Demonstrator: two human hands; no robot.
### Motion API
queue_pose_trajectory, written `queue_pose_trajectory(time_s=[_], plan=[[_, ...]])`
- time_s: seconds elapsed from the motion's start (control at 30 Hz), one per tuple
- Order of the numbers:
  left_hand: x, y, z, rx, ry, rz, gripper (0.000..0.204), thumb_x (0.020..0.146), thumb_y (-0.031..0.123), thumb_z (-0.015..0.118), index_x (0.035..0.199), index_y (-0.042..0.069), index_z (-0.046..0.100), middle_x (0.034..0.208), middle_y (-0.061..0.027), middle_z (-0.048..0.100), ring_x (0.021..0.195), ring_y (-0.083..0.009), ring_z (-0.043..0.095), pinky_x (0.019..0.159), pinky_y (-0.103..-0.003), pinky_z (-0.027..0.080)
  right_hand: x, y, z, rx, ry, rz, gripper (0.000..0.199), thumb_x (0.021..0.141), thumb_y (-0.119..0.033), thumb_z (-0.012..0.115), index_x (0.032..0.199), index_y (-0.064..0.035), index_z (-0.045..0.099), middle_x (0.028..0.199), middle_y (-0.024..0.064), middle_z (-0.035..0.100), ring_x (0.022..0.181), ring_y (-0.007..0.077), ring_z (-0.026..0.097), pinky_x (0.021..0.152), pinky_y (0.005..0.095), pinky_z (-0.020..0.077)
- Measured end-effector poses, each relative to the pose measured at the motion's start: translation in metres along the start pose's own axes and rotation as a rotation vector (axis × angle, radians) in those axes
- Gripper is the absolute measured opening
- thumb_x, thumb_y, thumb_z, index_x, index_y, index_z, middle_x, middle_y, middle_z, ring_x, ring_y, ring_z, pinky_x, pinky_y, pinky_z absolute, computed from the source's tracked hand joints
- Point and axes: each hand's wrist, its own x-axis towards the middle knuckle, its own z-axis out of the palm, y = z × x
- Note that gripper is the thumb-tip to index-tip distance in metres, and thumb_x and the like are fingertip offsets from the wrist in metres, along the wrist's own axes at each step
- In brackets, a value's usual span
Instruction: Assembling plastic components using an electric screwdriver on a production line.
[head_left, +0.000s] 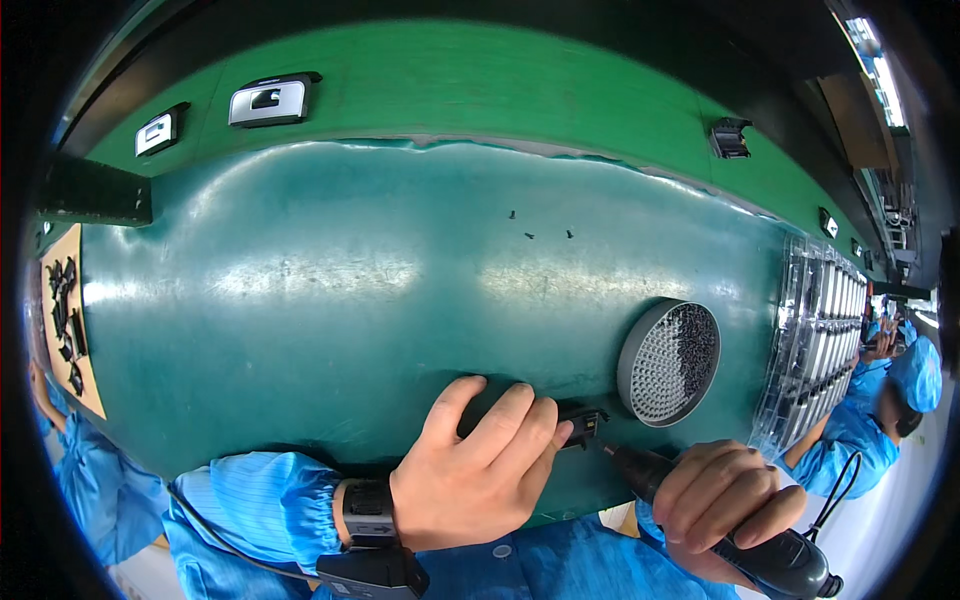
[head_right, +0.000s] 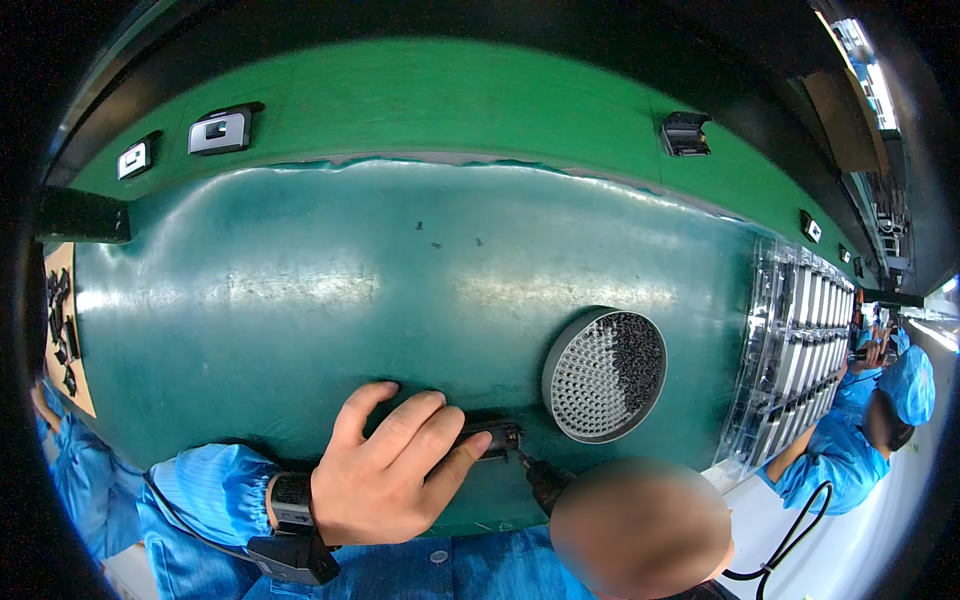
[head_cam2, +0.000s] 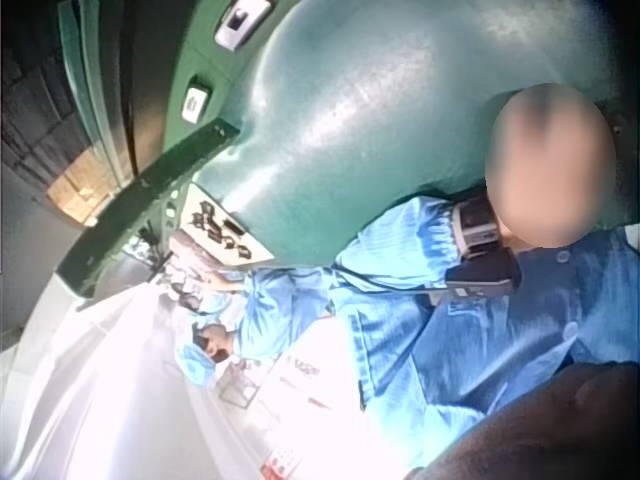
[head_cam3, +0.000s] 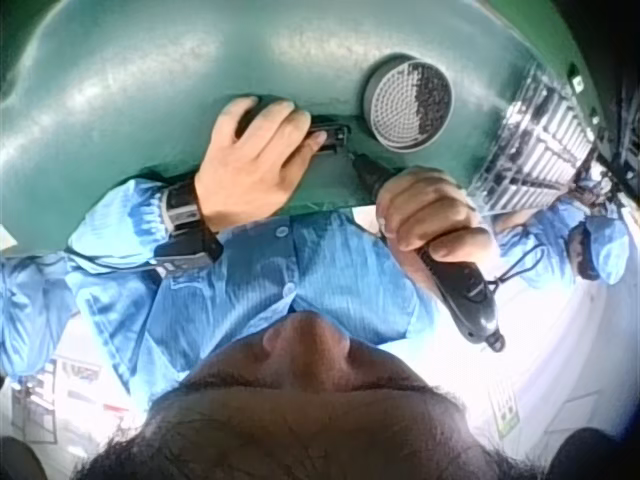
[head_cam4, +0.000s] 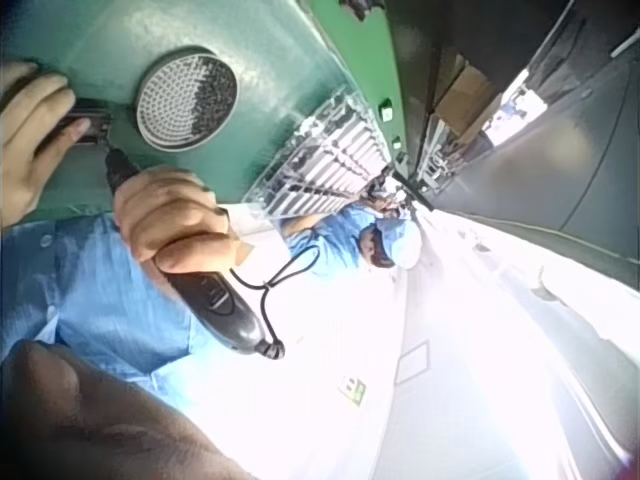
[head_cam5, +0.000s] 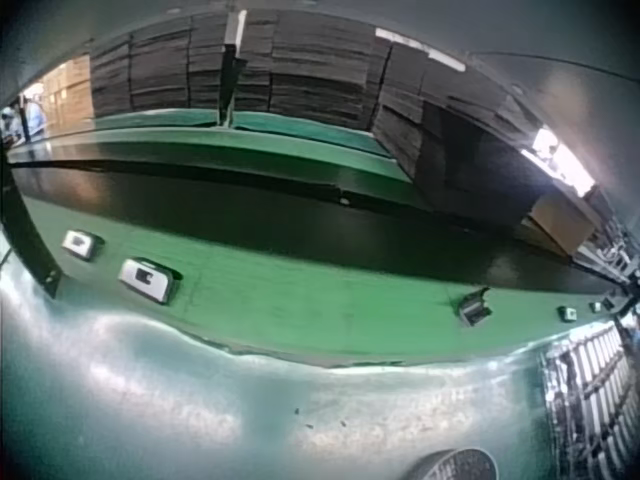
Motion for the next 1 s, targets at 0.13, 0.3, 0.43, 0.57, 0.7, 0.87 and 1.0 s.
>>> queue_pose_trajectory(time_s=[0.13,0.3,0.43,0.57,0.7,0.87,1.0], plan=[[-0.001,-0.001,-0.001,0.001,0.004,0.007,0.016,0.079,0.020,0.077,0.092,0.010,0.079,0.104,-0.0064,0.064,0.106,-0.0231,0.061,0.096,-0.048,0.045,-0.002,0.001,0.002,-0.007,0.003,0.008,0.049,0.100,-0.056,0.058,0.093,-0.0081,0.049,0.063,0.0069,0.059,0.046,0.0155,0.059,0.037,0.0285,0.0515],[-0.002,0.002,-0.004,0.008,0.012,0.008,0.016,0.080,0.020,0.076,0.092,0.010,0.079,0.104,-0.0064,0.064,0.106,-0.0232,0.061,0.096,-0.048,0.046,-0.002,0.000,-0.002,0.017,-0.040,0.039,0.048,0.100,-0.054,0.060,0.092,-0.0078,0.049,0.063,0.0076,0.059,0.046,0.0168,0.059,0.037,0.0297,0.0515],[-0.001,0.001,-0.007,0.005,0.002,0.007,0.016,0.081,0.020,0.076,0.093,0.009,0.079,0.105,-0.0062,0.064,0.107,-0.0231,0.060,0.096,-0.048,0.046,0.002,0.000,0.008,0.025,-0.029,0.036,0.047,0.101,-0.052,0.059,0.088,-0.0078,0.049,0.062,0.0078,0.060,0.045,0.0169,0.058,0.037,0.0301,0.0516],[-0.002,0.000,-0.006,0.012,0.007,0.014,0.015,0.081,0.020,0.076,0.091,0.009,0.079,0.105,-0.0061,0.064,0.107,-0.0231,0.060,0.095,-0.048,0.046,0.002,-0.003,0.012,0.028,-0.040,0.064,0.045,0.100,-0.049,0.062,0.086,-0.0085,0.051,0.059,0.0068,0.060,0.043,0.0170,0.057,0.038,0.0302,0.0521],[-0.003,0.000,-0.007,0.011,0.003,0.006,0.014,0.082,0.020,0.077,0.090,0.009,0.079,0.104,-0.0058,0.064,0.107,-0.0231,0.060,0.095,-0.048,0.046,0.013,0.003,-0.005,0.037,-0.163,0.035,0.033,0.100,-0.036,0.068,0.091,-0.0073,0.055,0.065,0.0063,0.063,0.052,0.0176,0.063,0.048,0.0320,0.0582],[-0.003,-0.006,-0.001,-0.004,-0.001,0.006,0.013,0.081,0.021,0.079,0.089,0.010,0.079,0.104,-0.0051,0.064,0.107,-0.0227,0.060,0.096,-0.048,0.046,0.022,0.005,-0.021,0.107,-0.593,0.147,0.013,0.096,-0.012,0.072,0.098,-0.0040,0.061,0.079,0.0075,0.069,0.071,0.0208,0.070,0.069,0.0369,0.0625],[0.000,-0.005,0.003,-0.004,0.009,-0.003,0.013,0.081,0.020,0.079,0.089,0.010,0.079,0.104,-0.0050,0.064,0.106,-0.0227,0.061,0.096,-0.048,0.045,0.022,0.006,-0.023,0.098,-0.586,0.141,0.011,0.094,-0.006,0.072,0.093,-0.0026,0.062,0.077,0.0092,0.070,0.068,0.0226,0.070,0.065,0.0373,0.0621]])
